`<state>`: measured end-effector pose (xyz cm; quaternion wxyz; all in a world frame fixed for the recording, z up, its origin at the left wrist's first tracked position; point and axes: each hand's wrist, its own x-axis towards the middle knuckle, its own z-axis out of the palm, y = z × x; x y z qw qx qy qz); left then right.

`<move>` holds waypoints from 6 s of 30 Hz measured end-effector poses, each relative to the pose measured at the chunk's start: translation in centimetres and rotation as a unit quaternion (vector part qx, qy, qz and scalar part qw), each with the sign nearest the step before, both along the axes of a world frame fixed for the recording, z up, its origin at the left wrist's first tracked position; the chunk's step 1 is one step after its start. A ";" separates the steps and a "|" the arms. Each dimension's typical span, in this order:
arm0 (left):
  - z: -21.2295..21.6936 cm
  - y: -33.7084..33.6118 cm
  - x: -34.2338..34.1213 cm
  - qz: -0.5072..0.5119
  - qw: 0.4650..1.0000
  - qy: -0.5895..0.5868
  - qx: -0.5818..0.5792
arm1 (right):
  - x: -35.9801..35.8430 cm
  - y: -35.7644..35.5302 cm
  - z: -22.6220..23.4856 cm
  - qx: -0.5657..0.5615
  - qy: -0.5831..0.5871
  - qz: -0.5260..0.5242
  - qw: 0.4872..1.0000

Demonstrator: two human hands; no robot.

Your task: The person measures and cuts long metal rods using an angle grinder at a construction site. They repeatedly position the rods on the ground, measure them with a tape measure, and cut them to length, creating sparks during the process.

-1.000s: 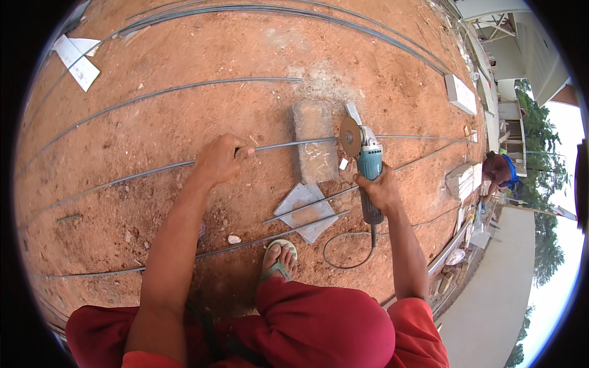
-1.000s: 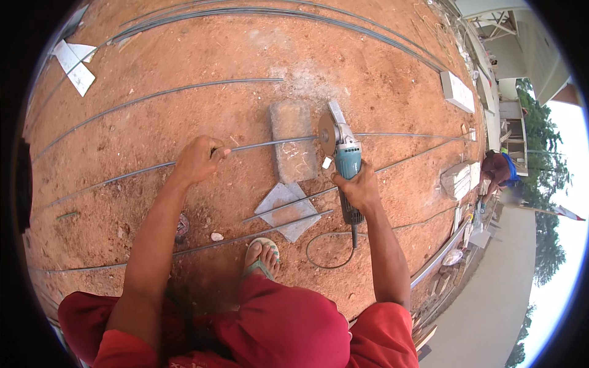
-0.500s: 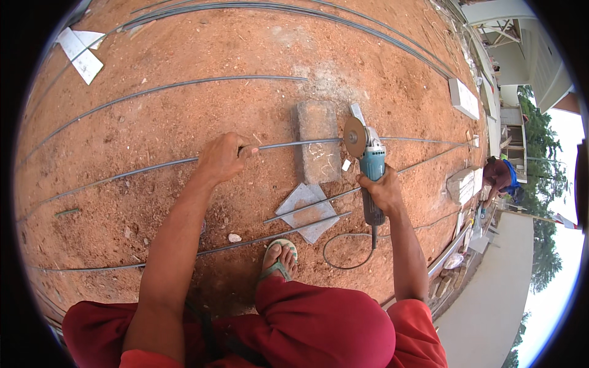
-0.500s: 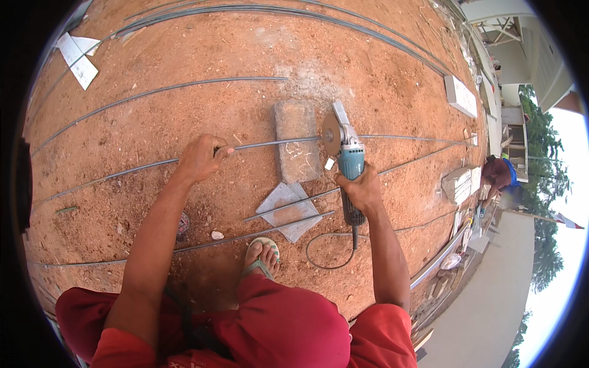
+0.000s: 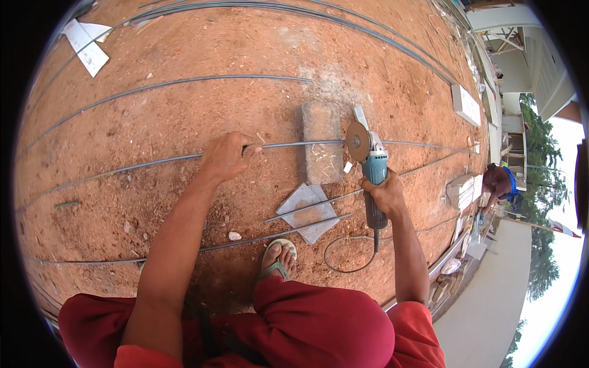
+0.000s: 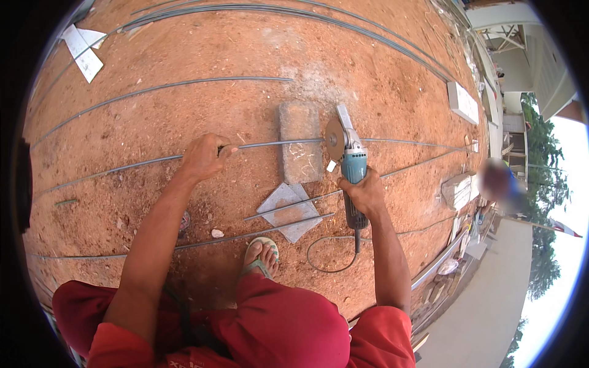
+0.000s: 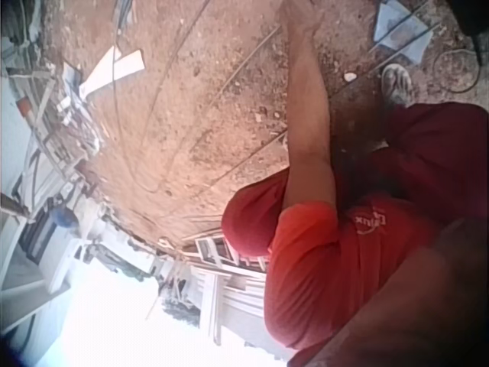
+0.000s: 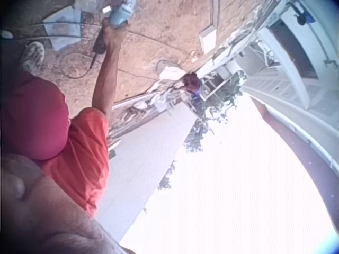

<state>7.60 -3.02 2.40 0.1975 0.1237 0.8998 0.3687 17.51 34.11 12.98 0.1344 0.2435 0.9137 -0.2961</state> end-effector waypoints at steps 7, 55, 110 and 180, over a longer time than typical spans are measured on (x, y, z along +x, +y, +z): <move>1.1 0.1 0.0 -0.004 0.999 -0.028 -0.028 | 0.0 0.2 -0.4 -0.017 0.000 -0.005 1.000; 0.5 -0.1 0.1 -0.027 0.999 0.020 -0.023 | -0.7 0.5 -0.3 -0.016 -0.016 0.017 1.000; 0.2 -1.0 -0.6 -0.091 0.994 0.004 0.054 | 9.8 -1.5 2.8 -0.001 0.118 -0.142 0.983; -0.7 -16.2 -3.2 -0.170 0.980 -0.096 0.027 | 35.5 4.6 -16.9 -0.061 0.160 -0.735 0.656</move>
